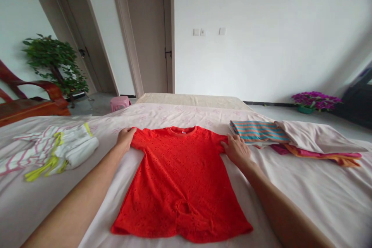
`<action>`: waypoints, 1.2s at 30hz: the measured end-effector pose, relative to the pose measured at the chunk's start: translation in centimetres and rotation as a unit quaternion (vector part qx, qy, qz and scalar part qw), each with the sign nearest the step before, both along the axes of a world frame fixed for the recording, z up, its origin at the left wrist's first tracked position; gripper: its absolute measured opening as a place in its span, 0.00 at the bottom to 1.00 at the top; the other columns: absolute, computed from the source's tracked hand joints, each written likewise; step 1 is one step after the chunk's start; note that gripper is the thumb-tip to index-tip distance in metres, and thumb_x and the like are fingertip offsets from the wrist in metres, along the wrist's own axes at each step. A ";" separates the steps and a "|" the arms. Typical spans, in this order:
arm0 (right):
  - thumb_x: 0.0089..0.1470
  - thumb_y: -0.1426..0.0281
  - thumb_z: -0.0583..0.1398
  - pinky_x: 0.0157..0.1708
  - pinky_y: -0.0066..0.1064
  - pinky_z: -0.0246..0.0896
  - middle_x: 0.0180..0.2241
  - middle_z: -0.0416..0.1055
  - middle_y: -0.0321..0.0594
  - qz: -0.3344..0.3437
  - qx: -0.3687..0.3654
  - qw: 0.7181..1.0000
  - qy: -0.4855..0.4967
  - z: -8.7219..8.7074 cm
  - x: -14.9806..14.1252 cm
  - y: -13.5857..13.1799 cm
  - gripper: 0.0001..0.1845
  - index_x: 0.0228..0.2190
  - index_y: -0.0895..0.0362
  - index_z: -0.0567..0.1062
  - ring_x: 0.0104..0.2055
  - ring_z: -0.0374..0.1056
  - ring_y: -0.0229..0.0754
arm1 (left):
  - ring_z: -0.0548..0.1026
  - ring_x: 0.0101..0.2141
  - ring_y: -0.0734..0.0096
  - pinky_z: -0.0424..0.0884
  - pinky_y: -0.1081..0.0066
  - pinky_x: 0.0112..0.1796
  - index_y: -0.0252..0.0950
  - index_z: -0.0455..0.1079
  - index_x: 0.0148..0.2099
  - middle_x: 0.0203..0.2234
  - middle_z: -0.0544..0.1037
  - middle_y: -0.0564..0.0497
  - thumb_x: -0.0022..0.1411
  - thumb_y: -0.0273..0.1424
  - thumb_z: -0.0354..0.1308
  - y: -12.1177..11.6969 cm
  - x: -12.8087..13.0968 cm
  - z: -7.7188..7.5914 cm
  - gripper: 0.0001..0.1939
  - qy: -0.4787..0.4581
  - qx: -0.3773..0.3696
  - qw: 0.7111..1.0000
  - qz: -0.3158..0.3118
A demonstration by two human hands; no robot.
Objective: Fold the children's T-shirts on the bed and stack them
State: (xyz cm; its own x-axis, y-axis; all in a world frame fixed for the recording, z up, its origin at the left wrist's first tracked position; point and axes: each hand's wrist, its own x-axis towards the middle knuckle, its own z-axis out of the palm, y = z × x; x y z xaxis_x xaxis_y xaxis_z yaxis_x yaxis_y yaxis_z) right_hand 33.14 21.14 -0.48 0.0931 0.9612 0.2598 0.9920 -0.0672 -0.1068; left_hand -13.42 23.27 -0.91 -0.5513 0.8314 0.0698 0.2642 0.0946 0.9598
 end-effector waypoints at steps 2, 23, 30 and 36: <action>0.63 0.56 0.52 0.46 0.43 0.62 0.52 0.67 0.57 -0.022 -0.013 1.000 0.013 -0.1 0.1 0.4 0.25 0.53 0.58 0.71 0.54 0.66 0.58 | 0.76 0.42 0.47 0.68 0.60 0.39 0.33 0.70 0.34 0.30 0.79 0.40 0.49 0.36 0.60 -0.2 -0.6 -0.2 0.12 0.056 -0.026 0.997 0.038; 0.57 0.60 0.58 0.39 0.29 0.62 0.39 0.79 0.45 0.091 -0.129 0.975 0.157 1.6 -7.5 9.1 0.19 0.45 0.56 0.79 0.40 0.74 0.44 | 0.78 0.42 0.60 0.69 0.69 0.37 0.46 0.78 0.44 0.41 0.82 0.48 0.64 0.41 0.51 4.0 8.9 1.1 0.15 0.462 -0.183 0.861 -0.110; 0.59 0.67 0.52 0.31 0.25 0.60 0.28 0.78 0.41 0.051 -0.091 0.945 0.309 -0.5 -8.3 11.7 0.16 0.36 0.59 0.79 0.27 0.72 0.37 | 0.77 0.44 0.57 0.70 0.65 0.40 0.41 0.75 0.48 0.42 0.81 0.43 0.68 0.38 0.44 5.8 9.4 0.7 0.19 0.470 -0.184 0.862 -0.044; 0.58 0.67 0.54 0.48 0.38 0.63 0.51 0.73 0.49 0.008 -0.045 0.976 0.214 -0.5 -8.4 11.1 0.24 0.55 0.57 0.71 0.51 0.70 0.50 | 0.73 0.50 0.55 0.68 0.61 0.47 0.38 0.64 0.61 0.51 0.74 0.37 0.68 0.35 0.46 5.4 9.8 -1.0 0.22 0.527 -0.146 0.836 -0.039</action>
